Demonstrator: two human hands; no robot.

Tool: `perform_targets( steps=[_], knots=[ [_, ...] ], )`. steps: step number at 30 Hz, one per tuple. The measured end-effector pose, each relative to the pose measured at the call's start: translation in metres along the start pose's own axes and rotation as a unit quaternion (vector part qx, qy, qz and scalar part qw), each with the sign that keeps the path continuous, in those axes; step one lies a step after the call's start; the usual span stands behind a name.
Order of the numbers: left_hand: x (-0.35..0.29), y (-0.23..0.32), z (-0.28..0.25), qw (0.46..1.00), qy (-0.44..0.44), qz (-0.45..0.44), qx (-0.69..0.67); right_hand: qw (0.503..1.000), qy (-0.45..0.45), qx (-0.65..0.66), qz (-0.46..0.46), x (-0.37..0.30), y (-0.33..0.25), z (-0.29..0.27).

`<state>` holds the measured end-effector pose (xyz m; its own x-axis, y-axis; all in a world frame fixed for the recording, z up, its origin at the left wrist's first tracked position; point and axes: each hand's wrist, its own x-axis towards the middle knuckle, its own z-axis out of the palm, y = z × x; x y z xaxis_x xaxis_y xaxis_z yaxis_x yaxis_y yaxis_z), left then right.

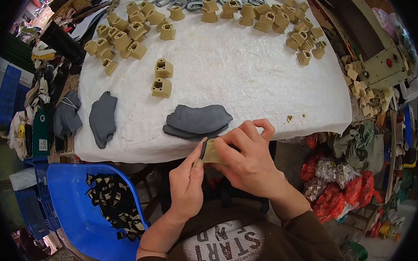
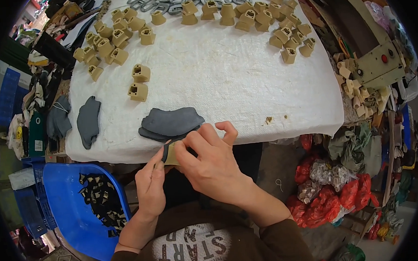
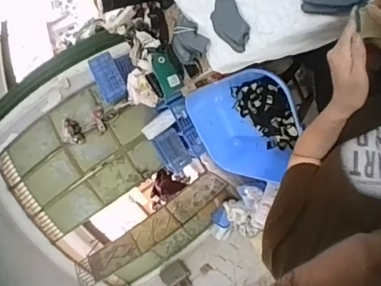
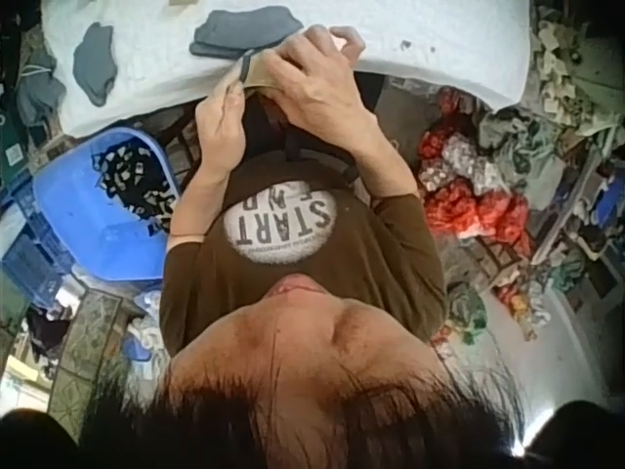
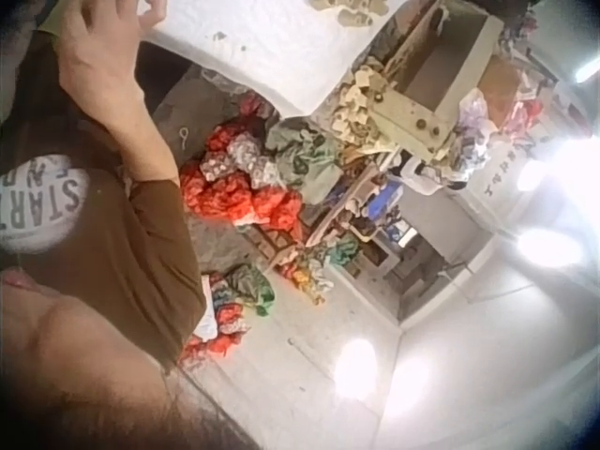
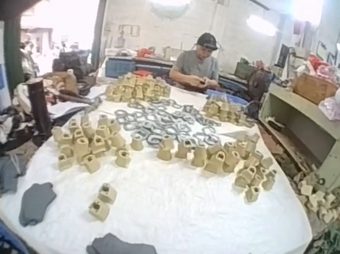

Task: The recorder is assembling small plastic and foam components, likely for a shoe heel or buckle, by pressing them together.

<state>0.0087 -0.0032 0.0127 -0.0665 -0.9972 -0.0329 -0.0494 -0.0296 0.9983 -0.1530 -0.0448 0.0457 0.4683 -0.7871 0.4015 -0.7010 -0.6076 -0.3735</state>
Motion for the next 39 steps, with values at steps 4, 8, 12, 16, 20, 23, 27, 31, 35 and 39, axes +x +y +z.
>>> perform_targets(
  steps=[4, 8, 12, 16, 20, 23, 27, 31, 35, 39],
  knots=[
    [0.001, 0.007, 0.007, 0.989, -0.007, 0.046, 0.143, 1.000, -0.003, -0.014, -0.008, -0.007, 0.001, 0.009],
    [0.003, 0.005, 0.008, 0.968, -0.035, 0.100, 0.228, 0.998, 0.013, 0.056, -0.006, -0.011, 0.015, 0.021],
    [0.007, -0.003, -0.008, 0.978, -0.103, -0.085, -0.158, 0.984, 0.049, 0.169, -0.014, -0.017, 0.027, 0.017],
    [0.010, -0.011, -0.017, 0.890, -0.220, -0.225, -0.329, 0.976, 0.035, 0.208, -0.045, -0.014, 0.025, 0.015],
    [0.015, -0.011, -0.009, 0.873, -0.229, -0.258, -0.346, 0.962, -0.015, 0.267, -0.049, -0.016, 0.020, 0.017],
    [0.014, -0.010, -0.003, 0.875, -0.214, -0.264, -0.345, 0.959, -0.040, 0.275, -0.055, -0.016, 0.020, 0.016],
    [0.012, -0.014, -0.001, 0.876, -0.223, -0.264, -0.336, 0.958, -0.045, 0.276, -0.061, -0.017, 0.024, 0.019],
    [0.004, -0.017, 0.006, 0.948, -0.043, -0.110, -0.296, 0.958, -0.009, 0.282, -0.040, -0.015, 0.028, 0.017],
    [-0.007, -0.019, -0.011, 0.988, -0.043, 0.151, -0.009, 0.964, 0.008, 0.263, -0.030, -0.015, 0.032, 0.017],
    [-0.003, -0.024, -0.007, 0.976, 0.017, 0.214, 0.035, 0.954, -0.003, 0.299, -0.034, -0.015, 0.027, 0.019]
  ],
)
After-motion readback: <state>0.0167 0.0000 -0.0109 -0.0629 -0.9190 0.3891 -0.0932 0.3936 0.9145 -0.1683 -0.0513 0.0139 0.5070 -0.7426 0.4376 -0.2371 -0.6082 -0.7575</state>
